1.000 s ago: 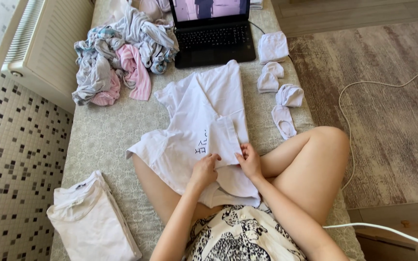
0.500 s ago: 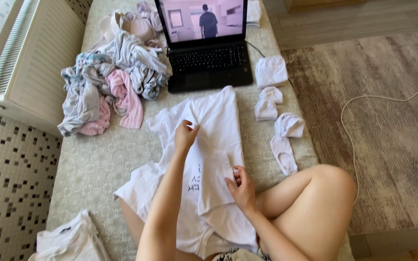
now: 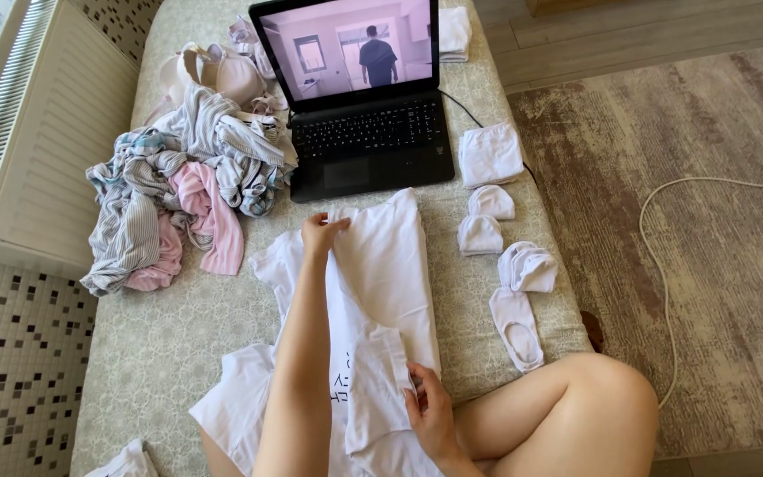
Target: Folding white t-shirts and socks on a bed while watching a video on a laptop.
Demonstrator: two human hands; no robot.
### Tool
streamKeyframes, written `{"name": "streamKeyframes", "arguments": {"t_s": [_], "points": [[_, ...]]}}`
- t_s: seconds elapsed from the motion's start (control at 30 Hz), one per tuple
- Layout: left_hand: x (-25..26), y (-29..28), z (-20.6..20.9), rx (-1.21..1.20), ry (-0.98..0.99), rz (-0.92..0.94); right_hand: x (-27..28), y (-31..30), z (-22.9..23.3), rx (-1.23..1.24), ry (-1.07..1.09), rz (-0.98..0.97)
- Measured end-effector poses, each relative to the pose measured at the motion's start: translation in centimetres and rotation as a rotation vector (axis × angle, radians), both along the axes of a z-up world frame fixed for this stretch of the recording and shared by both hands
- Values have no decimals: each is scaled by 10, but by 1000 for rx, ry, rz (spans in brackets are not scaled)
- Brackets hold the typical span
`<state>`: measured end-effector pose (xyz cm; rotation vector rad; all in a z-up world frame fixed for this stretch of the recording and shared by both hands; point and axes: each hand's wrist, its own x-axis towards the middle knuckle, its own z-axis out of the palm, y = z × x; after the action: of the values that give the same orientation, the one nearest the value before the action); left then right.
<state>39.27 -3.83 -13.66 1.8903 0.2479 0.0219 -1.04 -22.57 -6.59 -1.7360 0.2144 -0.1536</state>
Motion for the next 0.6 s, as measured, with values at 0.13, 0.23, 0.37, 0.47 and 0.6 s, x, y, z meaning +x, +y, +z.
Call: {"name": "streamKeyframes", "arguments": {"t_s": [0.13, 0.23, 0.37, 0.47, 0.6], "points": [[2, -15, 28, 152, -54, 18, 2, -2, 19, -33, -50, 57], [-4, -35, 54, 407, -167, 58, 3, -3, 23, -10, -51, 63], [-10, -58, 78, 537, -247, 93, -4, -3, 22, 57, -30, -19], [-8, -66, 75, 556, -168, 24, -8, -2, 26, 13, -27, -27], [-5, -63, 64, 584, -188, -105, -5, -4, 31, 8, 17, 10]]}}
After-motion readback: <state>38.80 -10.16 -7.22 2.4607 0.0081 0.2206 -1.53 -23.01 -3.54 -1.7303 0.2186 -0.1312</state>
